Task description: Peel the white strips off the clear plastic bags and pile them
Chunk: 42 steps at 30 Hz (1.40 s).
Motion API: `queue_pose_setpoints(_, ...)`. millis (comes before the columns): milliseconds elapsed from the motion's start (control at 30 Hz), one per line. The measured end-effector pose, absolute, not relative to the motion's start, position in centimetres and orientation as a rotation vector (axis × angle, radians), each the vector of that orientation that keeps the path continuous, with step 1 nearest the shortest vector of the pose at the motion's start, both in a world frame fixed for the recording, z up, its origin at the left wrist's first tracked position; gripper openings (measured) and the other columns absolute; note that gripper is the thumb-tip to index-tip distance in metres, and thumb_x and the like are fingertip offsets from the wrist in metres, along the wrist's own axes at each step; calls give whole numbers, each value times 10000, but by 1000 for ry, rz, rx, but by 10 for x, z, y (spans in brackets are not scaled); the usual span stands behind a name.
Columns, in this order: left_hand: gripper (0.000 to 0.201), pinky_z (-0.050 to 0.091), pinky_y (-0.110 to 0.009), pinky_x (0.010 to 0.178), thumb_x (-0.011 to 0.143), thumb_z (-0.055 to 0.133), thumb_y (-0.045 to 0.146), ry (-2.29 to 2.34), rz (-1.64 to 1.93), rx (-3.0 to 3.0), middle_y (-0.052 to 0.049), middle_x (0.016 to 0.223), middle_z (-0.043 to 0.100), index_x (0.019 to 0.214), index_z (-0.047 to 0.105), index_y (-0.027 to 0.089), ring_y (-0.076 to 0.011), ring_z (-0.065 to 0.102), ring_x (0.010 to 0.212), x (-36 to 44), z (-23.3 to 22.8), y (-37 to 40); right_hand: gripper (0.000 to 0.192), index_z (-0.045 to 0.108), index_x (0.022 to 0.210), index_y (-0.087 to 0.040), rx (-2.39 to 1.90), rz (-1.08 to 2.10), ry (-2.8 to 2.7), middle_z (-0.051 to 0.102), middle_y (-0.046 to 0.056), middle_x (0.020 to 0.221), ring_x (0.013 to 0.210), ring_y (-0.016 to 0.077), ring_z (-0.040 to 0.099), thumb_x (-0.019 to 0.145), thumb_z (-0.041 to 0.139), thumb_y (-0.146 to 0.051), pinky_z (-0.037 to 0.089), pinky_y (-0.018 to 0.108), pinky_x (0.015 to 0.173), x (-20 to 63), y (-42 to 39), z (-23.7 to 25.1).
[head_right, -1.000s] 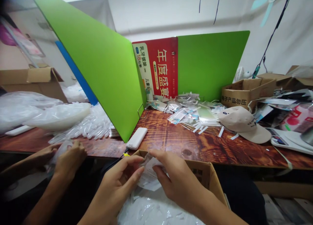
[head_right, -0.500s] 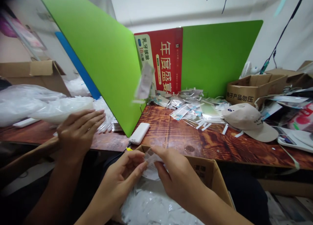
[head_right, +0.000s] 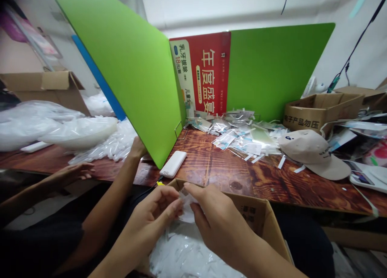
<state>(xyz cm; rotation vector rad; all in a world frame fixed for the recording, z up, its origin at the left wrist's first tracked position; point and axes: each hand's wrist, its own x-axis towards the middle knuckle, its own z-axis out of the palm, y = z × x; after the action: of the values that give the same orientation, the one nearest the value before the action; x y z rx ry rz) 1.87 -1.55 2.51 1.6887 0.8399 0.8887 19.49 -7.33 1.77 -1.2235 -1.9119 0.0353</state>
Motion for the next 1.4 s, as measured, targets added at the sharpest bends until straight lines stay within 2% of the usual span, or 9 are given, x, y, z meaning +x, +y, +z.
queue_pose_setpoints(200,221,375,-200,497,882,535,375,909,804,1800,38,622,498,763,537,190,-113,465,544,17,28,-17,401,464,1330,-254,-1214,220,-1919,670,77,1182,1060,198,654,944,486,-148,548,306,885,200,-76,16)
queue_pose_setpoints(333,225,342,-200,498,871,515,354,863,751,1905,40,599,470,715,515,191,-111,436,543,17,33,-19,370,510,1300,-223,-1239,341,-1884,688,94,1133,1017,213,671,935,481,-169,550,353,893,205,-75,17)
queue_pose_setpoints(633,222,309,-199,474,845,463,306,906,694,2062,47,547,445,654,491,197,-105,418,502,18,34,-21,342,553,1250,-195,-1329,459,-1870,683,84,1148,1053,212,645,914,496,-165,505,362,929,204,-78,20)
queue_pose_setpoints(867,185,305,-199,452,814,456,261,943,652,2094,53,534,455,637,469,208,-101,425,477,18,29,-19,291,587,1111,-168,-1357,583,-1874,695,65,1029,935,186,647,850,529,-54,492,298,829,202,-73,27)
queue_pose_setpoints(1067,175,337,-190,420,812,458,264,930,627,2102,53,534,471,647,474,211,-98,449,447,18,28,-18,178,605,965,-168,-1429,606,-1871,677,41,897,797,169,612,842,552,-51,439,256,696,200,-71,26)
queue_pose_setpoints(1400,160,412,-184,377,825,508,266,894,578,1907,75,513,478,676,488,212,-92,480,389,18,26,-18,100,628,911,-139,-1554,752,-1891,669,46,859,787,175,589,848,578,-80,391,269,670,202,-67,34)
